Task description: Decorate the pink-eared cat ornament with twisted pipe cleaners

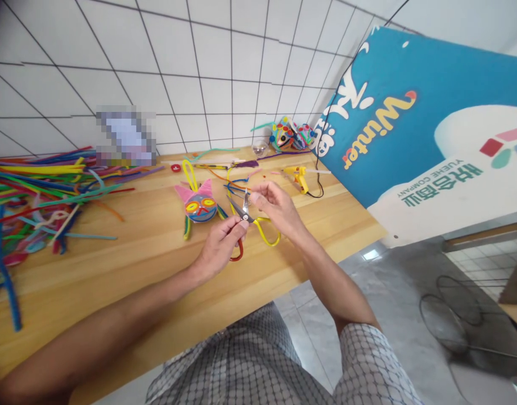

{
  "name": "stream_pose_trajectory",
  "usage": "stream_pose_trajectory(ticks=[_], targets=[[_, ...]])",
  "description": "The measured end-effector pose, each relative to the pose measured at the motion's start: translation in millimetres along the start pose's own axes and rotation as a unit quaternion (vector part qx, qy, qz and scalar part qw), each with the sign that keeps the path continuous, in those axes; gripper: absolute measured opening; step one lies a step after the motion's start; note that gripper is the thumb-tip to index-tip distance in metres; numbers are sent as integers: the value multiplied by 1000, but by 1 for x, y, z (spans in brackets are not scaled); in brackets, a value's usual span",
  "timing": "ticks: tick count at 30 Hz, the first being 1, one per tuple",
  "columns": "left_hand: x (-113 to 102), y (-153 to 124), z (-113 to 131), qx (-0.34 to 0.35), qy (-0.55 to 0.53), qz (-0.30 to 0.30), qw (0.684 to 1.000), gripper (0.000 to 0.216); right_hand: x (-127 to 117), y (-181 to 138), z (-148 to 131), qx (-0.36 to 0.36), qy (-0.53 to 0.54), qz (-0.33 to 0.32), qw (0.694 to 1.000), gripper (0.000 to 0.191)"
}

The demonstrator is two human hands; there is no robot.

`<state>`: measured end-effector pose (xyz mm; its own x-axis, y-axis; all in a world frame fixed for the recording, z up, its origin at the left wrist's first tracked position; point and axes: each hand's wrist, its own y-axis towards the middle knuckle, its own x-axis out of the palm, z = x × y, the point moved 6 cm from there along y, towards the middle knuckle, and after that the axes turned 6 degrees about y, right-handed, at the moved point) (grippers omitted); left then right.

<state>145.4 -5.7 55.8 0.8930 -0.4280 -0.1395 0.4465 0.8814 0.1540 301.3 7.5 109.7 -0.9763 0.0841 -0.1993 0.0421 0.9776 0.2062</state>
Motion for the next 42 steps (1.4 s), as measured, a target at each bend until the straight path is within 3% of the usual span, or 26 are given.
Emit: stream_pose_trajectory(ticks=[3,5,9,12,15,17,19,21,24,26,31,37,39,42], targets=[[0,2,0,2,0,-8,1000,41,10,-2,7,19,-25,-65,997,42],[-2,4,0,2,4,-10,1000,40,13,1,6,16,-52,-60,997,40],[-3,7,-6,-21,13,-19,1000,40,4,26,4,-18,-63,3,998,37],[3,6,-15,-46,2,-50,998,42,-21,56,12,-29,-69,93,993,34],[5,6,-22,-50,-18,-49,997,42,-52,74,30,21,-132,176,975,34],[3,7,-24,-55,-28,-37,997,41,-63,72,39,43,-139,181,973,26],[2,10,-25,-60,-32,-31,997,40,-59,61,42,42,-86,128,987,17],[2,11,-26,-62,-35,-36,997,40,-40,42,40,51,-10,22,998,29],[6,11,-26,-62,-35,-56,996,41,-2,13,37,108,53,-142,982,37],[9,10,-27,-65,-34,-69,995,41,15,4,37,143,74,-184,970,37],[4,12,-20,-42,-13,-72,996,41,22,10,37,163,110,-132,972,34],[3,13,-16,-38,11,-101,994,38,23,28,37,170,125,-128,969,35],[12,7,-19,-41,21,-132,990,38,12,44,33,145,138,-95,975,37],[26,-3,-27,-56,19,-168,984,39,-21,67,21,76,152,15,985,39]])
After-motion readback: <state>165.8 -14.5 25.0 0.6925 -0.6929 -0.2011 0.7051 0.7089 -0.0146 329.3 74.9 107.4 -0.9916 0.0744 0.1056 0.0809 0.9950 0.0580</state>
